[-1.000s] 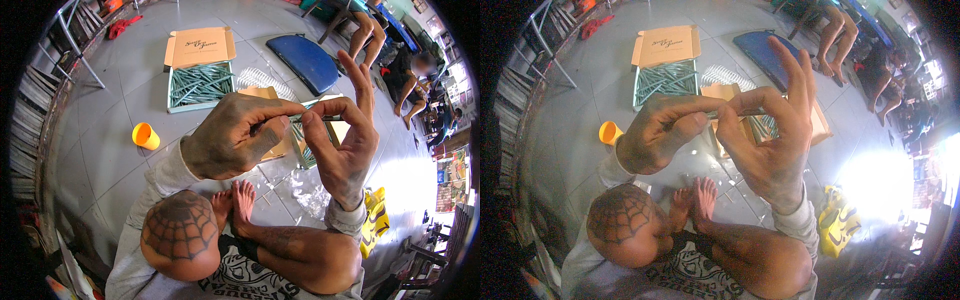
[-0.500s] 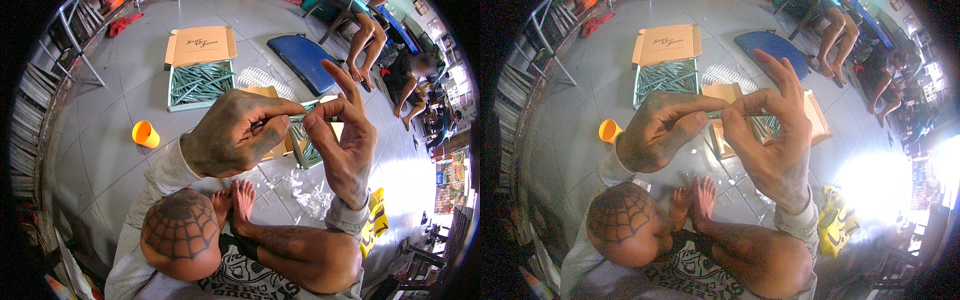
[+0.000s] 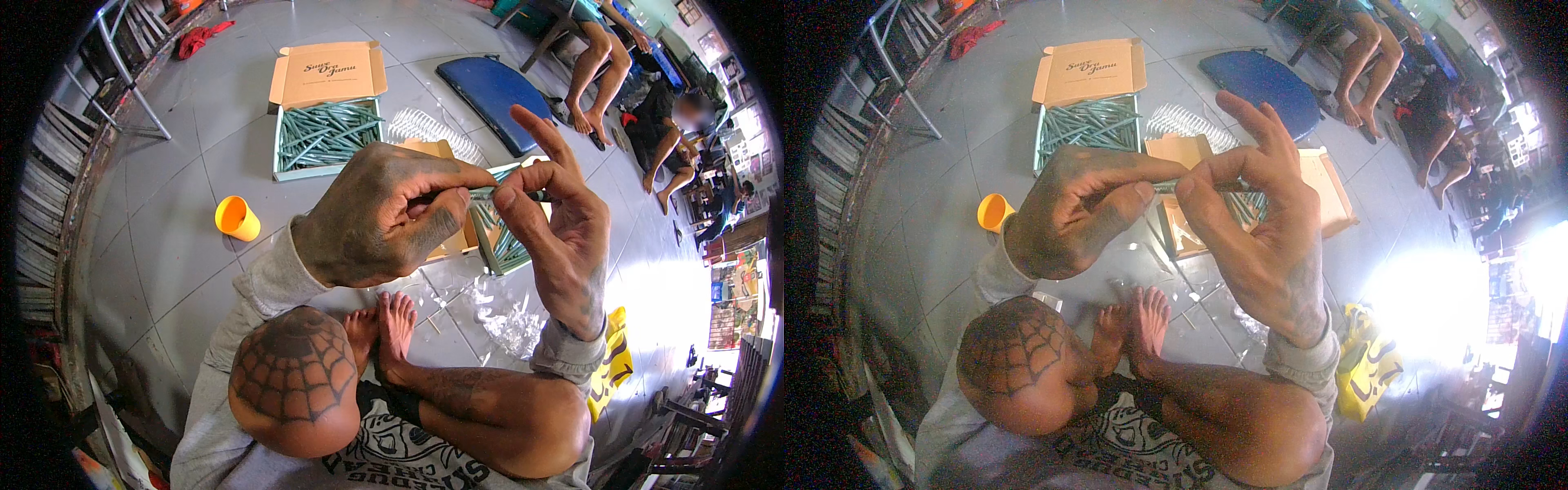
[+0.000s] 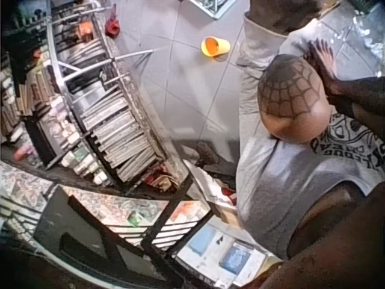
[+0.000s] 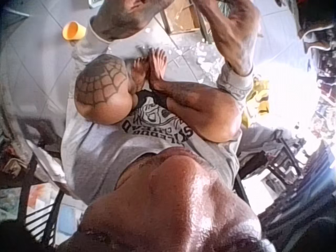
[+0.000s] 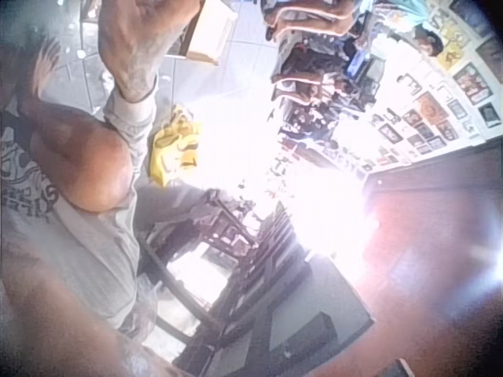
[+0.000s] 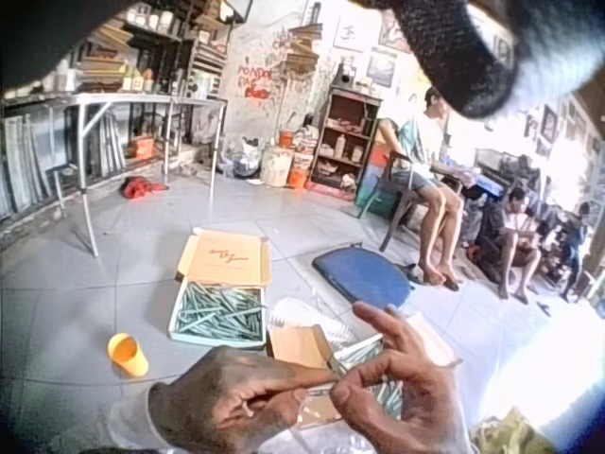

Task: The person assembles pens by inserting small internal components and a wooden stick into the pen barrels.

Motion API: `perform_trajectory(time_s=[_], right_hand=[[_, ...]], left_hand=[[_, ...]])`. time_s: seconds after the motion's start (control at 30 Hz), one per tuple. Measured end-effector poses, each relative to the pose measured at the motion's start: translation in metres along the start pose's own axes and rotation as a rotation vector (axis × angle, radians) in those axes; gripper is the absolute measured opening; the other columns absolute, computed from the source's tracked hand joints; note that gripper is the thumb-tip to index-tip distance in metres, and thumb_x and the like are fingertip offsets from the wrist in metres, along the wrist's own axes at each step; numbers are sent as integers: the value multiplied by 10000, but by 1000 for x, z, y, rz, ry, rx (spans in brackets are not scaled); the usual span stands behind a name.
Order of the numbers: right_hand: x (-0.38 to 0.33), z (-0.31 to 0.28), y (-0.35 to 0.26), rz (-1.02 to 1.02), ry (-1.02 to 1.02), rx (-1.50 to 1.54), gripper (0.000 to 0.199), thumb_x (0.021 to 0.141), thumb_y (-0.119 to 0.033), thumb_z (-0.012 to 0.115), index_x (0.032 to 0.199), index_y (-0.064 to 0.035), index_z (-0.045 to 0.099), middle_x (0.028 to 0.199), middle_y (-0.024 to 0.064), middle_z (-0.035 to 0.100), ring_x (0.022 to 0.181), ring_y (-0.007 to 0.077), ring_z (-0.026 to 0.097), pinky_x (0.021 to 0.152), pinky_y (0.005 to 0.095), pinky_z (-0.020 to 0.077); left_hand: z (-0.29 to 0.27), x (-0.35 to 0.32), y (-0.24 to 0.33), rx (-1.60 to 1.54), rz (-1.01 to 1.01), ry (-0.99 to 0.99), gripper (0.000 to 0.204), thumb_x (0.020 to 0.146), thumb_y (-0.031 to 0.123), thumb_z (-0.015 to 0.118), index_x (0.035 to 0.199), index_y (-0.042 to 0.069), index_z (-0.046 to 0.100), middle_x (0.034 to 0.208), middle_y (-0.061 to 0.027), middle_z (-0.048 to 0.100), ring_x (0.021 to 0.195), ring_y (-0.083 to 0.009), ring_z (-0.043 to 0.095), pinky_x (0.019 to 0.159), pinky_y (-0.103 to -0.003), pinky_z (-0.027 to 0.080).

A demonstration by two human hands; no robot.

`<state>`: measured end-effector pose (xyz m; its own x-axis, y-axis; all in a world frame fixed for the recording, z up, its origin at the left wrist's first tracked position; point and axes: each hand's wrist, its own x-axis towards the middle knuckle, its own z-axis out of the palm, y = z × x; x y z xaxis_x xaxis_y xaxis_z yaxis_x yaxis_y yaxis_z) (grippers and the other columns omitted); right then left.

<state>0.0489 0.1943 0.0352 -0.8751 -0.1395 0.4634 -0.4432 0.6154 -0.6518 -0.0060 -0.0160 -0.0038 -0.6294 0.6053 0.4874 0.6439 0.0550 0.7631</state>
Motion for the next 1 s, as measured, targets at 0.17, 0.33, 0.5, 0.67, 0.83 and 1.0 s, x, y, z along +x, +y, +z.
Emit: perform_trajectory(time_s=[0.17, 0.33, 0.5, 0.67, 0.83, 1.0], right_hand=[[0, -1, 0, 9, -25, 39, 183, 858, -195, 716, 896, -16, 711, 1386, 270, 530, 1411, 393, 367, 1192, 526, 155], [1, 0, 2, 31, -69, 92, 201, 875, -204, 710, 908, -6, 710, 1390, 294, 515, 1419, 377, 364, 1195, 516, 142], [-2, -1, -1, 123, -47, 157, 183, 876, -188, 713, 919, -10, 713, 1382, 280, 526, 1404, 346, 391, 1184, 492, 175], [3, -6, -6, -97, 140, -27, 145, 859, -143, 720, 920, -13, 703, 1340, 234, 563, 1326, 322, 480, 1107, 438, 319], [-3, -10, -7, -41, 39, -60, 134, 877, -130, 698, 940, -14, 673, 1203, 171, 610, 1112, 263, 586, 964, 372, 435], [-5, -7, -10, -69, -1, -46, 131, 903, -130, 679, 935, -4, 662, 1186, 168, 597, 1081, 285, 595, 935, 375, 451]], left_hand=[[-1, 0, 3, 6, -9, -4, 289, 960, 138, 536, 1154, -30, 671, 904, -168, 725, 759, -211, 701, 687, -307, 516], [-1, 1, 0, 36, 38, 9, 284, 946, 121, 542, 1142, -37, 673, 904, -173, 725, 771, -218, 710, 678, -319, 516], [-2, 1, 3, 17, -120, -27, 308, 968, 156, 486, 1116, -39, 672, 829, -136, 701, 728, -208, 670, 706, -303, 507], [-7, -3, -12, -15, -367, 175, 395, 996, 313, 436, 1092, -23, 621, 807, -36, 580, 712, -127, 512, 671, -257, 422], [-3, 2, 1, -260, -227, 315, 311, 918, 331, 593, 1013, 41, 537, 935, -7, 551, 746, -58, 383, 665, -228, 342], [8, 3, 2, -65, -52, 234, 411, 755, 229, 750, 1087, 62, 575, 939, 60, 545, 728, -51, 363, 670, -227, 330]])
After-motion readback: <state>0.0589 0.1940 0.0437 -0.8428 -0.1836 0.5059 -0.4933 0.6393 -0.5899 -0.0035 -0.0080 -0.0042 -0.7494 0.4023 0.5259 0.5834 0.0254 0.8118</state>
